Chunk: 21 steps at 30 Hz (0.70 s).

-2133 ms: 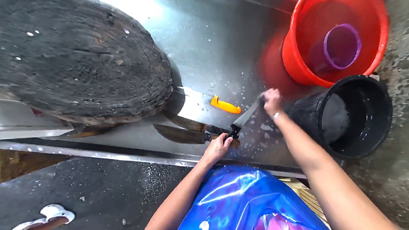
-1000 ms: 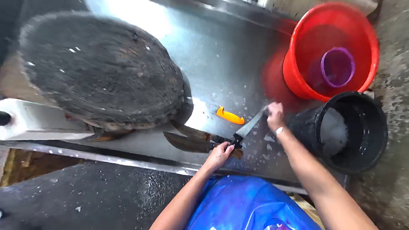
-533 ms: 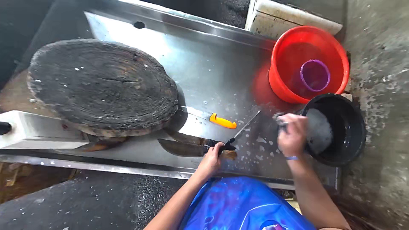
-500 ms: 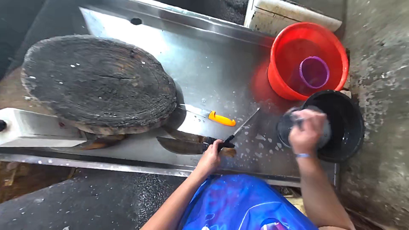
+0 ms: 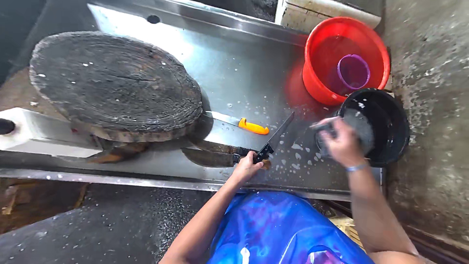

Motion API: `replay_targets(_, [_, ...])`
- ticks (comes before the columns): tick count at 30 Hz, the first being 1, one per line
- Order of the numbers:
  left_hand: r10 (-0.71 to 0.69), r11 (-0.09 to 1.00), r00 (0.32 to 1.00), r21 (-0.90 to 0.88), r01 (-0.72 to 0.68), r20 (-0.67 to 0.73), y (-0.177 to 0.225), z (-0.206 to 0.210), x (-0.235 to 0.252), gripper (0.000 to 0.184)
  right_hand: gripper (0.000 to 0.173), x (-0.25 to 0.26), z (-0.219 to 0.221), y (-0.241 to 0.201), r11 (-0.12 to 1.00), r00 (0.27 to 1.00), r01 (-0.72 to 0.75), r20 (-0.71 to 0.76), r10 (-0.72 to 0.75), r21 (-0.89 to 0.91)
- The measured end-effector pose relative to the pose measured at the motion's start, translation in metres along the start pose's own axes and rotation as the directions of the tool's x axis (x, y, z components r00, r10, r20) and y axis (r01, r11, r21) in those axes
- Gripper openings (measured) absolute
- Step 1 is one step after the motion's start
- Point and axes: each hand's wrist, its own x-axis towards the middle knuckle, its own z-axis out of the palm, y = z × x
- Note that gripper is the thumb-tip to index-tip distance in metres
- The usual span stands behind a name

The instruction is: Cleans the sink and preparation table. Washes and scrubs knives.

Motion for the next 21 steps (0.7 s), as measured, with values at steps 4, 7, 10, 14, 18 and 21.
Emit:
replay_targets(4, [0.068, 0.997, 0.995, 0.047, -0.065, -0.074, -0.011, 0.007, 0.004, 0.052, 0.03, 0.041, 0.121, -0.005, 0.996, 0.955, -0.069, 0.293, 0.051, 0.053])
replay_targets(7, [0.106, 0.989, 0.986, 0.114, -0.091, -0.132, -0.011, 0.014, 0.002, 0.048, 0.028, 0.037, 0.185, 0.001, 0.99, 0.921, -0.143, 0.366, 0.137, -0.009])
replay_targets(10, [0.141, 0.977, 0.986, 0.176, -0.123, -0.093, -0.01, 0.023, -0.003, 0.05, 0.026, 0.022, 0.175, -0.001, 0.981, 0.861, -0.141, 0.471, 0.189, -0.136])
replay_targets(14, [0.096, 0.986, 0.991, 0.143, -0.082, -0.094, -0.005, 0.029, -0.007, 0.05, 0.024, 0.026, 0.166, -0.006, 0.981, 0.935, -0.141, 0.307, 0.176, -0.134])
replay_targets(18, [0.069, 0.993, 0.986, 0.107, -0.053, -0.15, -0.013, 0.024, -0.007, 0.048, 0.03, -0.027, 0.186, 0.022, 0.967, 0.842, -0.208, 0.476, 0.252, -0.144])
replay_targets(21, [0.062, 0.993, 0.988, 0.109, -0.046, -0.144, -0.012, 0.026, -0.01, 0.048, 0.029, -0.031, 0.166, 0.024, 0.952, 0.865, -0.258, 0.399, 0.304, -0.166])
